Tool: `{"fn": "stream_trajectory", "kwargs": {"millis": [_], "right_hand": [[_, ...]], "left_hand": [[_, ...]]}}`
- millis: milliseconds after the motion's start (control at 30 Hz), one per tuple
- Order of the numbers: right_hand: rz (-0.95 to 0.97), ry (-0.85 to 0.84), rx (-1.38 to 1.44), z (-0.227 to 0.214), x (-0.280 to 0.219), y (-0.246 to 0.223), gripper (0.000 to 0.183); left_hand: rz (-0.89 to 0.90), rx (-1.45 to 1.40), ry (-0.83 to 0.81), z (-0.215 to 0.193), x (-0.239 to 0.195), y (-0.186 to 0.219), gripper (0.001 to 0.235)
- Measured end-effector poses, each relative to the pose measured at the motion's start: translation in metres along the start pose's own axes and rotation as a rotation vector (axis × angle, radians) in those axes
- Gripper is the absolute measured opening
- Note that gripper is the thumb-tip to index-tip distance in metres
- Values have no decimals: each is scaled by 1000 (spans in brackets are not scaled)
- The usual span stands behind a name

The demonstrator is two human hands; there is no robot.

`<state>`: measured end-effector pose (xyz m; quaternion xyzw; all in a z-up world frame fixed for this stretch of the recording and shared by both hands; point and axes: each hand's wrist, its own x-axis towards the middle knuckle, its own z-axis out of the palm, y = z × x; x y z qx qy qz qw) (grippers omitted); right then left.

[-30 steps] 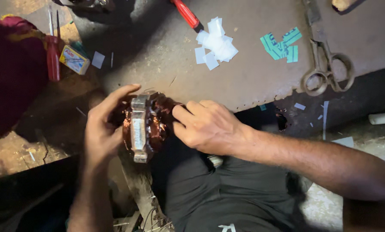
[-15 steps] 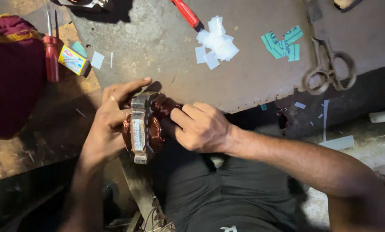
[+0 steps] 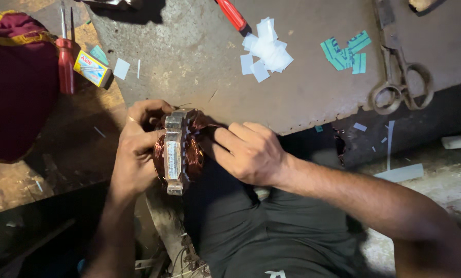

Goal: The person is repairing a stator by hand on a workshop table. They are placing insulation strips into the slots of the copper coil winding and then inserting copper wire coils into those slots.

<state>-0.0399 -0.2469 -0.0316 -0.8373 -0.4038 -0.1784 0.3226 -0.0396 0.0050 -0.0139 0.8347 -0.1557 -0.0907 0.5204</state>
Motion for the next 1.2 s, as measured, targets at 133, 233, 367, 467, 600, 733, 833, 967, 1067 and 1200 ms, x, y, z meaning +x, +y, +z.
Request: {"fn": "stream_trajectory", "kwargs": {"millis": [133,233,367,467,600,733,833,967,1067,1200], "right_hand": [[15,-30,-18,0,2,-2,7],[20,-51,-23,3,1,-1,6],[21,-76,-18,2,3,-4,8],[4,-85,-52,-1,7,-5,15],[-23,-44,-56,3,7,-2,12],[7,-57,-39,1,4,-3,13],[30,-47,-26,3,4,-1,13],[92,-5,-2,6,2,-2,11],[139,12,13,7,1,-4,13],[169,31,52,3,4,-4,16]], "left_hand": [[-9,40,-34,-4,5,1,29],[-38,57,-34,-7,5,4,32],[-33,75,-32,-7,6,7,30],[-14,100,-55,-8,10,8,30],[-36,126,-7,-8,4,10,31],[-79,88,-7,-6,2,11,30],[-2,84,-43,-6,7,10,30],[6,135,-54,-8,9,12,30],[-69,123,-19,-7,6,18,29],[-187,62,15,-7,3,21,29]]}}
